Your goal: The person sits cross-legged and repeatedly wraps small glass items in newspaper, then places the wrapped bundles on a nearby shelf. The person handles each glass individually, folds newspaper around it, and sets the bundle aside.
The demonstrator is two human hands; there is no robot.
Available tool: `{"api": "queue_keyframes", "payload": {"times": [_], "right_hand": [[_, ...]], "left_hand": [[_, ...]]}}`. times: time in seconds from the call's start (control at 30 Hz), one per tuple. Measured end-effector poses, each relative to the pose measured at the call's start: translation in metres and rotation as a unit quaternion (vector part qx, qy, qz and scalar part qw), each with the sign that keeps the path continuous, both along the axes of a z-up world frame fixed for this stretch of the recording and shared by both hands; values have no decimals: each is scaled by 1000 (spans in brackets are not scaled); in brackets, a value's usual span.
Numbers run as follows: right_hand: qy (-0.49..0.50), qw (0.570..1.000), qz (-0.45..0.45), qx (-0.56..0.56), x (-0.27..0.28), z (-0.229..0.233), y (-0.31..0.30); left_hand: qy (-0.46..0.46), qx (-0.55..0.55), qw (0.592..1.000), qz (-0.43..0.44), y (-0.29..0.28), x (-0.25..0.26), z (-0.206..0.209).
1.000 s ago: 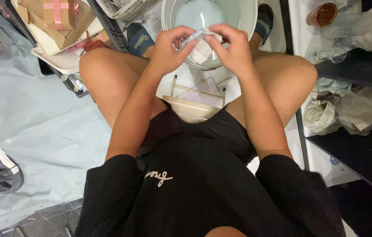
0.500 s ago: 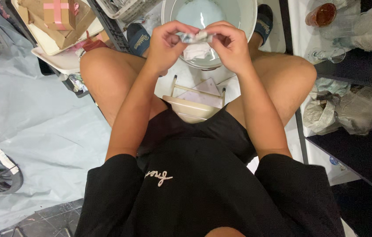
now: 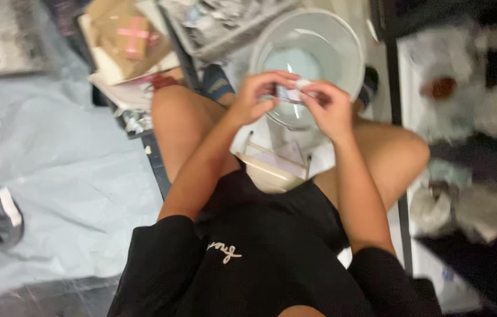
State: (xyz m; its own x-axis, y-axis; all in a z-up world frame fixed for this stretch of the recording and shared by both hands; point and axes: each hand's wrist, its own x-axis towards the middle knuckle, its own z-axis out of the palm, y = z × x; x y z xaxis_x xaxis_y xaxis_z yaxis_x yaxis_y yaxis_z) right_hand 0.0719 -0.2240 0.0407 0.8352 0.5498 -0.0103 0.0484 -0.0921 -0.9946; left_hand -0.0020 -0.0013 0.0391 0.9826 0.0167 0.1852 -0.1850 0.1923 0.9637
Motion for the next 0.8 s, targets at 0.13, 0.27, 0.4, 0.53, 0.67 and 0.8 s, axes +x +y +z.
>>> {"api": "queue_keyframes", "payload": {"times": [0.13,0.27,0.4,0.53,0.67,0.8], "right_hand": [[-69,997,16,11,-13,11,2],[-28,999,20,42,-20,18,19],[50,998,36,-23,-20,12,28],[28,998,21,-46,-17,-1,38],[16,998,42,-35,-15,-5,47],[17,998,56,-37,-18,-6,55]], "left_hand": [[69,-37,997,26,-4,-10,-5],[73,6,996,50,7,-16,-14],[44,36,994,88,11,-20,-16],[23,132,984,118,22,-24,-6],[42,148,980,125,30,-27,2],[15,135,981,142,39,-32,-1]]}}
